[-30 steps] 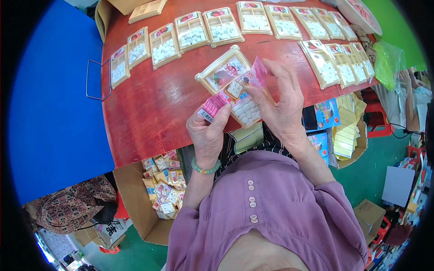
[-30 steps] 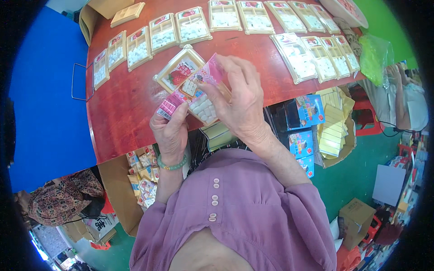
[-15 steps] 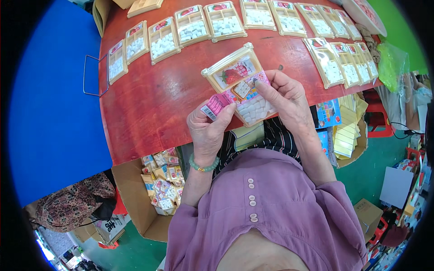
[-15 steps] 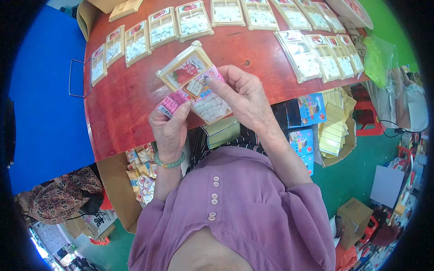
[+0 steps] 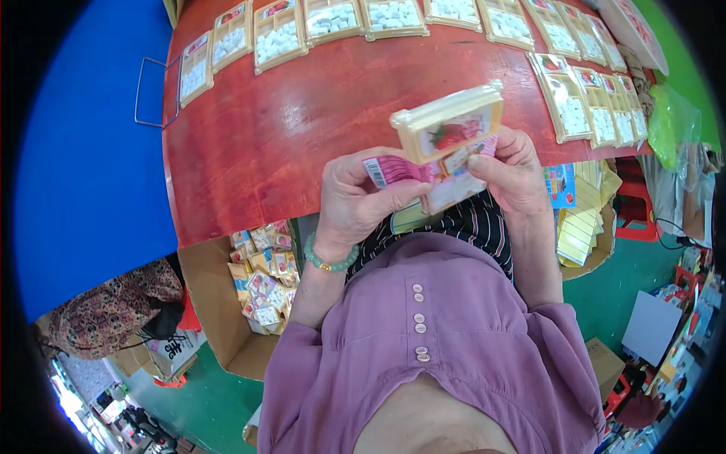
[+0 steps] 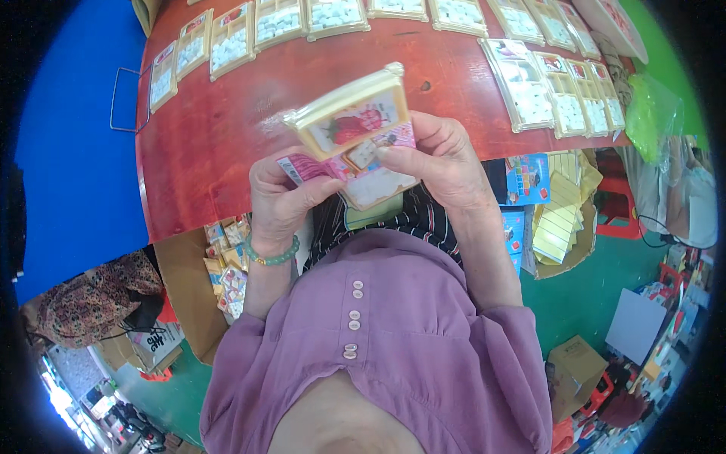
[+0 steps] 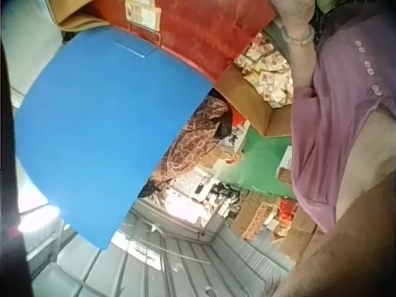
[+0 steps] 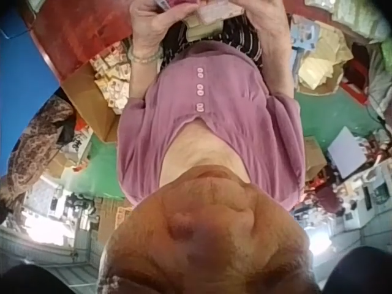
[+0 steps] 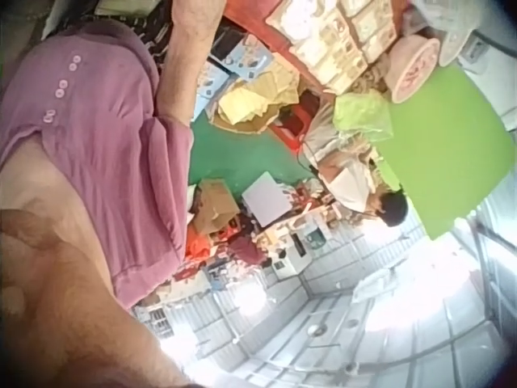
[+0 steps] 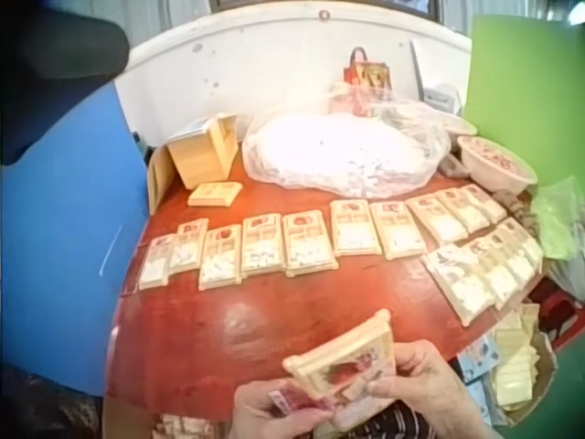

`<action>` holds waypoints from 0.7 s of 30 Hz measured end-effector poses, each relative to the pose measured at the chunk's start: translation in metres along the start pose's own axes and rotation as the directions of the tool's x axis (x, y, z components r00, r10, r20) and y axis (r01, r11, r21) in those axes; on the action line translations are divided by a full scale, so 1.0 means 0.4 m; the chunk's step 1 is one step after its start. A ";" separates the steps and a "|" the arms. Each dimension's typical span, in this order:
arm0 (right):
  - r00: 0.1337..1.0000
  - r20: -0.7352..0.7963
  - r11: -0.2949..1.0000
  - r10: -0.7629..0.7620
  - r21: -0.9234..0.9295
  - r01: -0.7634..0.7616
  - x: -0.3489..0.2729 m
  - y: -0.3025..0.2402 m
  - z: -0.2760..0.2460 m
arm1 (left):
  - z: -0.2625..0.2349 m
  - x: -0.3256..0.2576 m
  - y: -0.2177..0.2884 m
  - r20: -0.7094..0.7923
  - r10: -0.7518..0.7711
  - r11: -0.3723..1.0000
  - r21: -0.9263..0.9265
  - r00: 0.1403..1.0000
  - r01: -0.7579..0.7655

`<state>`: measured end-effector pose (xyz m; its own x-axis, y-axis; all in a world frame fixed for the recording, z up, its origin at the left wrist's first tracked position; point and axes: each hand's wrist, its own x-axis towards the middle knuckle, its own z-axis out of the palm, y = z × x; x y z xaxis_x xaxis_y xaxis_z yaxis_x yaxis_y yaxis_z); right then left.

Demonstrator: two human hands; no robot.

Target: Packaging small items into plastic trays and securing them with paper or plastic bands.

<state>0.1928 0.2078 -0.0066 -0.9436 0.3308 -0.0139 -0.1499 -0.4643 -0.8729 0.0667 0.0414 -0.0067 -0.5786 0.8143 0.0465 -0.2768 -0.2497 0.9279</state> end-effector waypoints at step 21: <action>0.979 0.199 0.997 0.044 -0.078 -0.029 -0.089 0.062 -0.013 | -0.006 0.079 0.000 0.676 -0.182 0.968 0.253 0.714 0.008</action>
<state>0.2242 0.1891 -0.0303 -0.9892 0.1394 0.0453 -0.0991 -0.4085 -0.9074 0.0465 0.0659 -0.0063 0.1558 0.9812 0.1143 -0.0784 -0.1030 0.9916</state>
